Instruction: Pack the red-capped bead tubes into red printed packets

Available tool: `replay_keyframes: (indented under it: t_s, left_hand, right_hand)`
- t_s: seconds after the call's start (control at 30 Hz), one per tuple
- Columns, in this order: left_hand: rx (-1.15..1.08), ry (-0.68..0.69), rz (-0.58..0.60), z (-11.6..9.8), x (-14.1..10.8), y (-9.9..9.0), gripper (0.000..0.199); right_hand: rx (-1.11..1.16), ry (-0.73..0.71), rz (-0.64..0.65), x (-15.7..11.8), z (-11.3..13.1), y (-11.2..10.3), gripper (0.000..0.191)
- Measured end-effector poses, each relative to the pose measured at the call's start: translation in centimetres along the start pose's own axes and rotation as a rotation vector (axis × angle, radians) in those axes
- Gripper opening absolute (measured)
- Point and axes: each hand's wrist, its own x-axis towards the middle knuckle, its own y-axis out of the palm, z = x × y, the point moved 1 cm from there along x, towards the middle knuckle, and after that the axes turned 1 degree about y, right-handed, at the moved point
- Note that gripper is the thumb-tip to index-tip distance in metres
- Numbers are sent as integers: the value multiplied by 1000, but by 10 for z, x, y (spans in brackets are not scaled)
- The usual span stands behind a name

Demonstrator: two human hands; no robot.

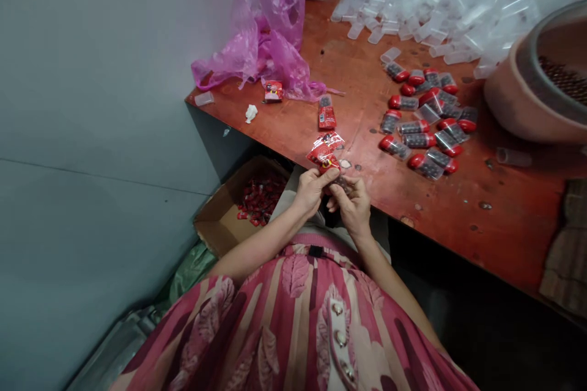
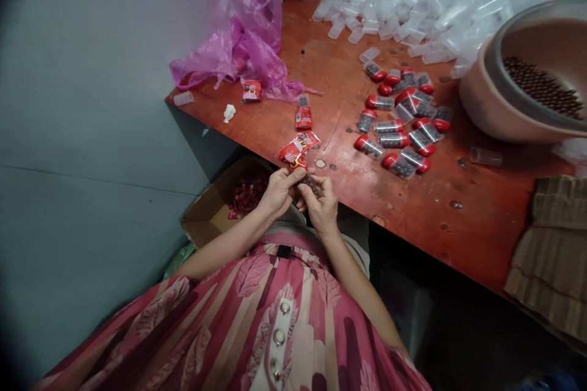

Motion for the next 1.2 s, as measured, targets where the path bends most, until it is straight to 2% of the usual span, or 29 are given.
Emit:
replay_keyframes:
  t_s: [0.1,0.17,0.3,0.47,0.57,0.7,0.8,1.0,1.1,1.2]
  left_hand:
    - [62,-27,132,-3,-3,-1,39]
    - [122,-48,173,-7,-5,-2,39]
    - [178,-17,59,-12,-5,-2,38]
    - [7,93,-120,-5,1,-2,34]
    - [11,71,-91,-3,1,-2,34]
    - [64,-3,9,-7,-4,-4,37]
    - [109,-23,-5,-9,-6,-5,39]
    - [179,162,-113,-14,-6,-7,30]
    - [301,179,-7,-26,-10,-6,28]
    - [338,110,145,-32,-17,-2,31]
  right_hand:
    - [58,20,37,-2,2,-1,29]
    - [114,52,74,-2,4,-2,30]
    - [110,74,75,-1,7,-2,31]
    - [-135,-36,-53,-3,2,-3,28]
    - [-181,-75,-57,-4,1,-5,26]
    - [-14,21,27,-5,10,-3,30]
    - [30,58,65,-5,16,1,30]
    - [-136,-101,24,-7,8,-2,23]
    - [22,-92,83,-9,7,-1,24]
    - [232,-8,152,-13,9,5,27]
